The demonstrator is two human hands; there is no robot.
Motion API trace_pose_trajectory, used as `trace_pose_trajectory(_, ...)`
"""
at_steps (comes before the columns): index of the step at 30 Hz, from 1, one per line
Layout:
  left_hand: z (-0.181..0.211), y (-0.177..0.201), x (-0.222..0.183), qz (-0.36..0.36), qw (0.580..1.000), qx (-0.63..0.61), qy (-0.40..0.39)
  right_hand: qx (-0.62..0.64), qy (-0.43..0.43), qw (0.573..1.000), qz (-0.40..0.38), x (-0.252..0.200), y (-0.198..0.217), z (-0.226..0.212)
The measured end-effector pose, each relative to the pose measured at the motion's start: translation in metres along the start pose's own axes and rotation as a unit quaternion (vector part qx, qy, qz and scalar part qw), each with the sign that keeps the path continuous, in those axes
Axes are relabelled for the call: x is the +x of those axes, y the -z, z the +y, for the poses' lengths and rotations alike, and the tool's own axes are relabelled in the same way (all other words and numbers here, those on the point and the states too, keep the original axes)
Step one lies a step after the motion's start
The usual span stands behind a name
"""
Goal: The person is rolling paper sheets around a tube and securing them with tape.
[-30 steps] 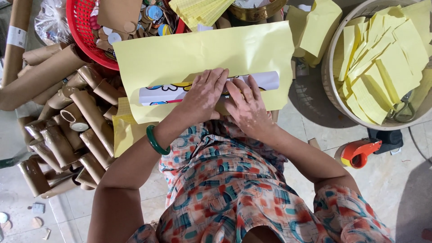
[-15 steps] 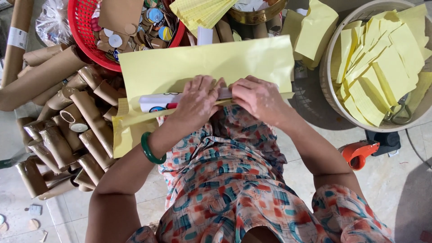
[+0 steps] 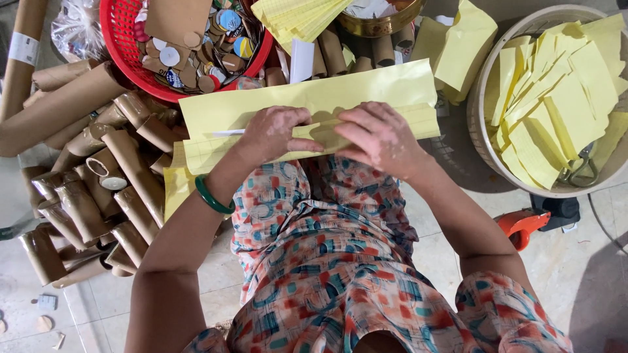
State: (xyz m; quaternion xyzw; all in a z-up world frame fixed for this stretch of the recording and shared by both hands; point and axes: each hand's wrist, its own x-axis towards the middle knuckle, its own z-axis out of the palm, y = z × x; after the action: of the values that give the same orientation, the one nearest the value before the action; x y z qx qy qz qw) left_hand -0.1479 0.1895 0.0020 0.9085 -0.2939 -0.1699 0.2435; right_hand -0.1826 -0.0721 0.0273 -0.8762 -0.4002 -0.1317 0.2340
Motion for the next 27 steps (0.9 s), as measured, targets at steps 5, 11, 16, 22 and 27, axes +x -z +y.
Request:
trace_pose_trajectory(5,-0.018,-0.011,0.007,0.057,0.998,-0.007,-0.035,-0.047,-0.026,0.995,-0.086,0.002,0.0,-0.006)
trace_pose_trajectory(11,0.001,-0.044,-0.013,0.241,0.931,0.255,-0.1,-0.044,-0.04,0.989,-0.137,0.007,-0.007,0.013)
trace_pose_trajectory(16,0.029,-0.019,-0.018,0.174,0.939,0.285,-0.088,-0.014,-0.012,0.989,-0.147,0.012,-0.015,0.032)
trace_pose_trajectory(22,-0.001,-0.015,0.006,0.122,0.965,0.21,-0.1,0.029,0.04,0.99,-0.136,0.029,-0.017,0.054)
trace_pose_trajectory(27,0.009,-0.049,-0.011,0.318,0.867,0.283,-0.259,0.048,0.02,0.984,-0.172,0.042,-0.015,0.07)
